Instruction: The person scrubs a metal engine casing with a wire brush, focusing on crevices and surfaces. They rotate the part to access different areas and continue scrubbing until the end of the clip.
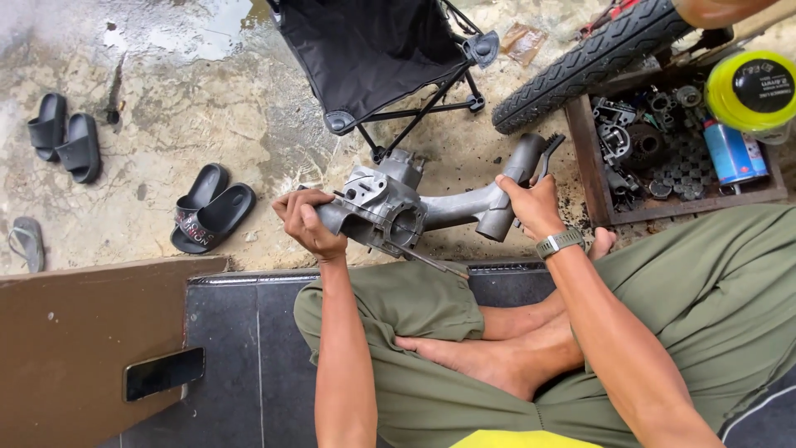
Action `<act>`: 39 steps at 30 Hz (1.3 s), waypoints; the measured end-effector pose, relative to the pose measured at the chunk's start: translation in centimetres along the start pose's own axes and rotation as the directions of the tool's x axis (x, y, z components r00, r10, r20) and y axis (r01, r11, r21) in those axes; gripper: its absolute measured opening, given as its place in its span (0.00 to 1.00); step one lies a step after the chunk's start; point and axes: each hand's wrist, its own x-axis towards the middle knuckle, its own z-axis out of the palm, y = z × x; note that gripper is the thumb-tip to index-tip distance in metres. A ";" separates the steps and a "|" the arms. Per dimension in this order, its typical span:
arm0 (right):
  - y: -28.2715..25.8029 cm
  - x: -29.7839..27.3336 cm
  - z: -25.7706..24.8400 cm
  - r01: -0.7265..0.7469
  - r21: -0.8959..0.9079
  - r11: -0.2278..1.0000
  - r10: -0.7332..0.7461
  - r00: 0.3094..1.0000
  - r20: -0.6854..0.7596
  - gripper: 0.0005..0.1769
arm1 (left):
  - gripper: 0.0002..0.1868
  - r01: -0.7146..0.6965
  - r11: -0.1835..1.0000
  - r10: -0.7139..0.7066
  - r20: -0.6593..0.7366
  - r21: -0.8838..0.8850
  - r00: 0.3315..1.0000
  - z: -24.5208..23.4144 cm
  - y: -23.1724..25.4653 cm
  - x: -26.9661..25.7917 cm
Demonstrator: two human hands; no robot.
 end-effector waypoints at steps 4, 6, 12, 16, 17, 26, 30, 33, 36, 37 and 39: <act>-1.5 -1.1 -0.9 0.016 -0.004 1.000 -0.016 1.000 0.006 0.38 | 0.28 0.018 1.000 -0.018 -0.008 0.008 1.000 0.0 0.9 -0.5; -2.4 -1.7 -1.7 0.064 0.011 0.998 -0.064 0.998 -0.016 0.36 | 0.27 0.033 0.999 -0.034 -0.046 -0.018 0.998 0.6 1.3 -0.3; -1.5 -1.7 -4.9 0.079 -0.027 0.997 -0.082 0.986 -0.142 0.35 | 0.29 0.052 0.995 -0.057 -0.048 -0.088 0.997 3.4 1.8 -0.8; -2.3 -3.4 -6.2 0.063 -0.032 0.998 -0.067 0.987 -0.147 0.34 | 0.30 0.041 0.991 -0.047 -0.045 -0.124 0.998 4.8 0.5 -0.8; -2.0 -3.2 -6.1 0.077 -0.010 0.997 -0.078 0.985 -0.156 0.34 | 0.31 0.053 0.989 -0.059 -0.037 -0.138 0.998 5.1 0.4 -0.4; -3.2 -3.9 -5.3 0.147 0.020 0.989 -0.140 0.972 -0.191 0.34 | 0.26 -0.020 1.000 0.020 0.029 0.001 0.999 2.5 0.9 -0.5; -3.2 -3.1 -5.4 0.188 0.014 0.982 -0.183 0.968 -0.171 0.38 | 0.22 -0.209 0.978 0.209 0.137 -0.011 0.968 2.8 5.8 1.3; -1.0 -2.2 -4.7 0.195 -0.016 0.981 -0.195 0.963 -0.188 0.39 | 0.16 -0.259 0.956 0.240 0.133 0.142 0.962 3.1 2.3 0.3; -1.7 -3.3 -4.8 0.217 0.007 0.976 -0.213 0.964 -0.156 0.36 | 0.19 -0.342 0.903 0.334 0.076 0.259 0.939 3.5 -0.1 -0.3; -2.0 -3.6 -4.9 0.224 0.008 0.975 -0.220 0.963 -0.158 0.36 | 0.19 -0.344 0.903 0.338 0.070 0.258 0.939 3.7 0.0 -0.2; -2.3 -4.3 -5.0 0.211 0.044 0.976 -0.205 0.971 -0.121 0.34 | 0.19 -0.332 0.897 0.333 0.045 0.291 0.942 4.0 0.1 -0.3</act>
